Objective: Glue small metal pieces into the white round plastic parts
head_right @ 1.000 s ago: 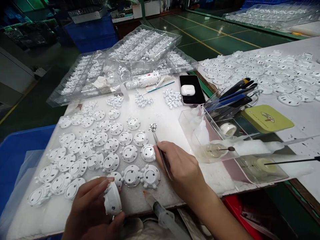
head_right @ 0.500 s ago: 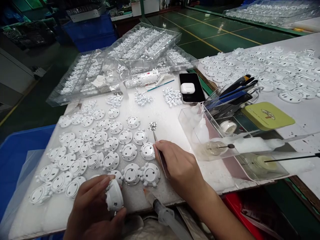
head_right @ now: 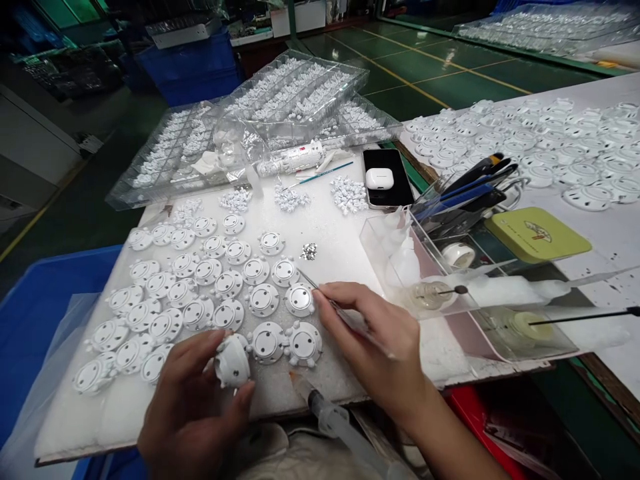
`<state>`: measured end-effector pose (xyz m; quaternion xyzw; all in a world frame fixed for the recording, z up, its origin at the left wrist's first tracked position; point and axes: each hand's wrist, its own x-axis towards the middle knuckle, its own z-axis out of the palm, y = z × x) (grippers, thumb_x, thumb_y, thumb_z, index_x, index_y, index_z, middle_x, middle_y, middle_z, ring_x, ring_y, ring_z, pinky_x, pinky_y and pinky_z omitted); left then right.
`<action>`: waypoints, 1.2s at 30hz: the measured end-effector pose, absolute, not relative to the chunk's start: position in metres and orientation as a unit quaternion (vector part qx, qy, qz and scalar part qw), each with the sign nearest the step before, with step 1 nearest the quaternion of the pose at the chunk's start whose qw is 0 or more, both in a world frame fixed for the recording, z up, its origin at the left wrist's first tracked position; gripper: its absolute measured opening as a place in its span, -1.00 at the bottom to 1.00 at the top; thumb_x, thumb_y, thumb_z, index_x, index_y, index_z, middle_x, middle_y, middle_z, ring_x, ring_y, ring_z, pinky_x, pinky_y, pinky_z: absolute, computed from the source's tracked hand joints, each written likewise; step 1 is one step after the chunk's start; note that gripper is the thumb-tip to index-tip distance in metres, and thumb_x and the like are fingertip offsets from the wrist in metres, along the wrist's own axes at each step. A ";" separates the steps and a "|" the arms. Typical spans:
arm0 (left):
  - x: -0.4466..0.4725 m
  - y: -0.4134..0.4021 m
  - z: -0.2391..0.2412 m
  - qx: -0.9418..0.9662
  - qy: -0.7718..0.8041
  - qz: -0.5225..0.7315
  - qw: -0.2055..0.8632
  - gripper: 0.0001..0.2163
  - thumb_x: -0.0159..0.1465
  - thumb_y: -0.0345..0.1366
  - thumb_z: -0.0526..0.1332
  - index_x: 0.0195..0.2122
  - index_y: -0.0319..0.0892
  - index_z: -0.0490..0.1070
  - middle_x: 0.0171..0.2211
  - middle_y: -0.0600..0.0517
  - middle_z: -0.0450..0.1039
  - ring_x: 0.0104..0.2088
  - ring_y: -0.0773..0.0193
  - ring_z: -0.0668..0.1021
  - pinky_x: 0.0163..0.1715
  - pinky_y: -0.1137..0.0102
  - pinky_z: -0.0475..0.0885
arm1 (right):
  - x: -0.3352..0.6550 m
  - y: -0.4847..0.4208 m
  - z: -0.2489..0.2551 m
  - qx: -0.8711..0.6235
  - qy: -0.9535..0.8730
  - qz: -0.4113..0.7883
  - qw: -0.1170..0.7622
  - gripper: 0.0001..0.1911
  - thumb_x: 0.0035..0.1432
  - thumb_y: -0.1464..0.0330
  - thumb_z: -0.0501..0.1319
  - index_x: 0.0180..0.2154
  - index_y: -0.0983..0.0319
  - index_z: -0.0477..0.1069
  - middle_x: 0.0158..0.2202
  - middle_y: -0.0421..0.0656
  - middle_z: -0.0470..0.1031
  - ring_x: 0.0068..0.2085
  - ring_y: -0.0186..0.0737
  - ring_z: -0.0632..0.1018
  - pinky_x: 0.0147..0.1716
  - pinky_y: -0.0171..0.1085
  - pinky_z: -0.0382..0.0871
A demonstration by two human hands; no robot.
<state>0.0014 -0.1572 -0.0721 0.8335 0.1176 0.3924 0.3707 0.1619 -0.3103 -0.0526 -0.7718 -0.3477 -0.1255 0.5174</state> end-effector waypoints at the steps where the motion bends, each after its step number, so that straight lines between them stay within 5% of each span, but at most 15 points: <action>1: 0.003 -0.158 -0.070 0.838 0.130 0.397 0.352 -0.53 0.20 -0.42 0.42 0.14 -0.14 0.44 -0.04 -0.07 0.49 -0.04 0.16 0.59 -0.15 0.35 0.63 | 0.161 -0.311 -0.047 -0.760 -0.297 -0.053 0.576 -0.93 0.24 0.40 0.36 -0.22 0.13 0.54 -0.33 -0.23 0.67 -0.36 -0.24 0.68 -0.31 -0.32 0.63; 5: 0.012 -0.160 -0.062 0.855 0.142 0.407 0.288 -0.56 0.20 -0.43 0.43 0.11 -0.17 0.44 -0.07 -0.04 0.49 -0.05 0.22 0.58 -0.10 0.40 0.58 | 0.159 -0.311 -0.030 -0.628 -0.130 0.262 0.721 -0.80 0.19 0.25 0.40 -0.42 0.19 0.52 -0.49 -0.19 0.62 -0.52 -0.28 0.61 -0.53 -0.39 0.54; 11: 0.014 -0.162 -0.060 0.860 0.148 0.395 0.288 -0.59 0.22 -0.41 0.42 0.10 -0.19 0.44 -0.08 -0.03 0.48 -0.08 0.25 0.56 -0.13 0.44 0.55 | 0.154 -0.308 -0.028 -0.536 -0.096 0.417 0.728 -0.75 0.10 0.26 0.45 -0.47 0.25 0.51 -0.52 -0.15 0.58 -0.53 -0.29 0.59 -0.63 -0.44 0.43; 27: 0.014 -0.162 -0.059 0.862 0.143 0.389 0.292 -0.58 0.22 -0.42 0.42 0.10 -0.20 0.44 -0.08 -0.02 0.47 -0.09 0.28 0.54 -0.12 0.45 0.53 | 0.149 -0.308 -0.030 -0.532 -0.102 0.412 0.733 -0.74 0.12 0.25 0.45 -0.47 0.25 0.49 -0.52 -0.17 0.57 -0.52 -0.30 0.61 -0.60 -0.44 0.46; 32: 0.013 -0.163 -0.058 0.857 0.161 0.383 0.306 -0.60 0.24 -0.39 0.42 0.10 -0.17 0.44 -0.09 -0.01 0.47 -0.12 0.29 0.54 -0.19 0.47 0.52 | 0.147 -0.314 -0.028 -0.533 -0.138 0.280 0.787 -0.82 0.24 0.24 0.36 -0.38 0.16 0.50 -0.56 -0.24 0.54 -0.57 -0.26 0.59 -0.67 -0.40 0.45; 36: 0.014 -0.163 -0.056 0.857 0.145 0.376 0.320 -0.59 0.24 -0.37 0.41 0.11 -0.14 0.44 -0.09 -0.02 0.47 -0.13 0.26 0.54 -0.22 0.43 0.53 | 0.146 -0.310 -0.029 -0.596 -0.265 0.165 0.740 -0.87 0.39 0.27 0.22 -0.13 0.03 0.55 -0.25 -0.21 0.62 -0.24 -0.25 0.67 -0.22 -0.27 0.63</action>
